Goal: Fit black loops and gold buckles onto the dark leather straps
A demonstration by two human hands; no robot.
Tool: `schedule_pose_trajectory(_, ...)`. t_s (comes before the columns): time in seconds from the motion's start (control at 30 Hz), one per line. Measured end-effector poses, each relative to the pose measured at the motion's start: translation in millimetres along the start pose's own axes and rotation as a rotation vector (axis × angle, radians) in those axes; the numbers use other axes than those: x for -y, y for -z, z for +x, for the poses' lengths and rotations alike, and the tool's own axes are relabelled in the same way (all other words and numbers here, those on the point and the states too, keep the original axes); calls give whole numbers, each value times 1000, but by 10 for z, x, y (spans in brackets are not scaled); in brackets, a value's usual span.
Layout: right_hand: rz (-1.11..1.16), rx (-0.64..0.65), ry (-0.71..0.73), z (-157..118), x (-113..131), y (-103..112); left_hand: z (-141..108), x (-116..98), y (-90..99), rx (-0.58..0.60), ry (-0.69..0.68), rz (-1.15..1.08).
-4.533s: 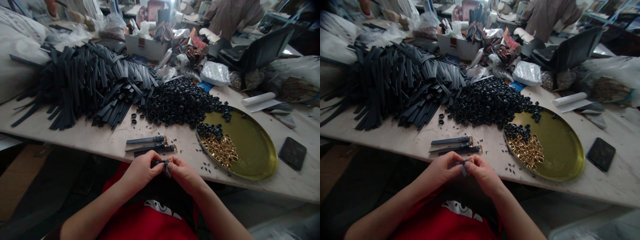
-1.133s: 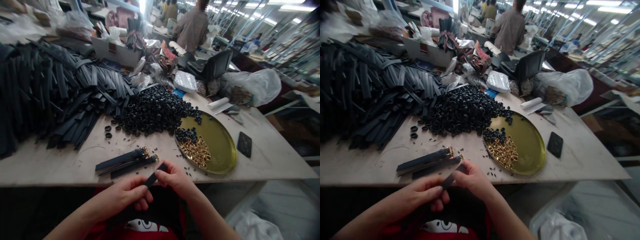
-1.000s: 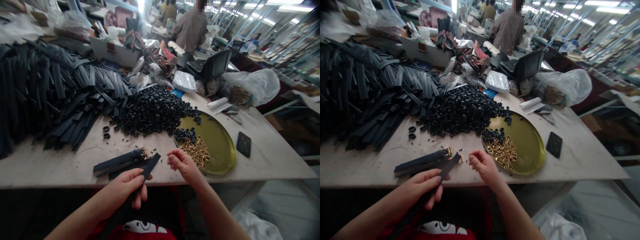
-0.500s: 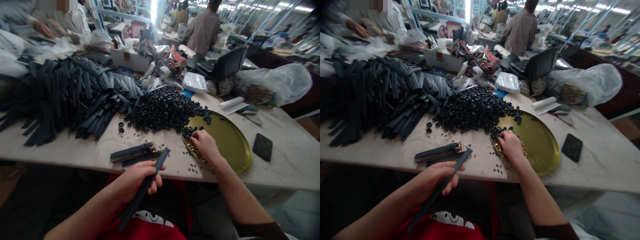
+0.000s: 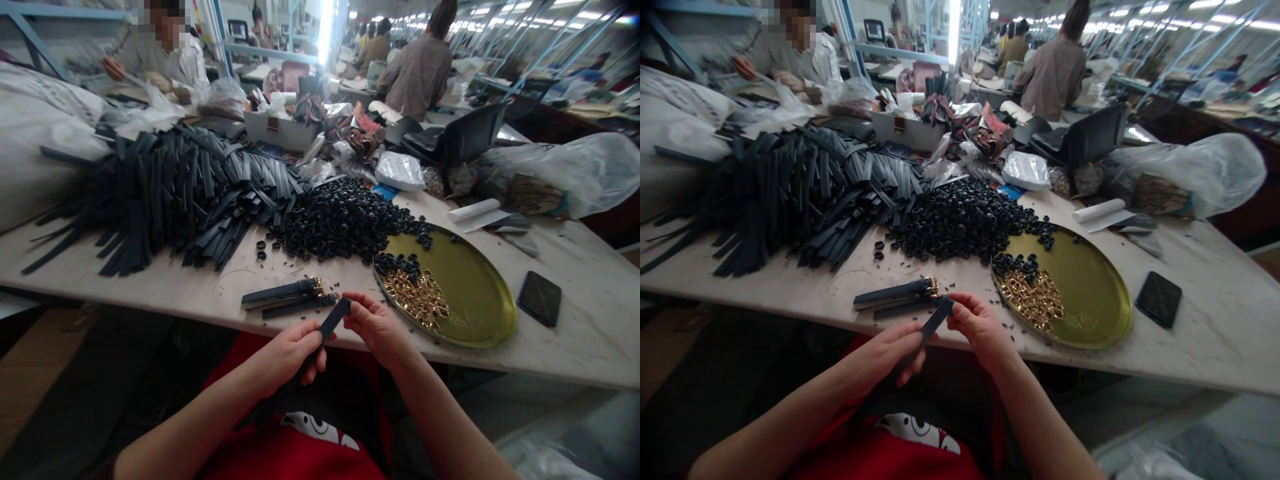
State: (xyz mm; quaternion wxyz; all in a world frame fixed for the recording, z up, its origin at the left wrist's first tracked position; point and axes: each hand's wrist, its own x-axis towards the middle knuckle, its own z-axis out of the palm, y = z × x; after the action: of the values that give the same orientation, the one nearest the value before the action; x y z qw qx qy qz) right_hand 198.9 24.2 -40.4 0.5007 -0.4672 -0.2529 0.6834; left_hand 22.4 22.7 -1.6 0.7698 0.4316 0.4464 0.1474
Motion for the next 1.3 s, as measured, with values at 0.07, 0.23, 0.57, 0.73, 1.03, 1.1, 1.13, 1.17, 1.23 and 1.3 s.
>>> schedule_pose_trajectory(0.07, 42, -11, -17, -17, -20, -30, -12, 32, 39, -14, -44, 39)
schedule_pose_trajectory(0.23, 104, -46, -32, -58, -34, -34, 26, 62, 113, -182, -259, 214)
schedule_pose_trajectory(0.57, 91, -70, -22, -58, -138, -52, 39, 43, 151, -306, -295, 583)
schedule_pose_trajectory(0.73, -175, -24, 55, -79, -144, 16, 19, -30, 166, -183, -226, 654)
schedule_pose_trajectory(1.03, -203, 82, 3, -129, -12, 79, 153, -47, 246, -110, -147, 657)
schedule_pose_trajectory(1.1, -180, 81, -15, -130, -19, 73, 194, -15, 251, -93, -90, 578)
schedule_pose_trajectory(1.13, -176, 77, -21, -129, -36, 67, 203, -3, 240, -79, -66, 542)
schedule_pose_trajectory(1.17, -183, 80, -34, -128, -58, 59, 206, 4, 220, -69, -52, 514)
schedule_pose_trajectory(1.23, -214, 118, -71, -123, -106, 41, 196, 8, 165, -55, -43, 490)
schedule_pose_trajectory(1.3, -229, 137, -89, -115, -141, 27, 171, 6, 111, -21, -49, 469)
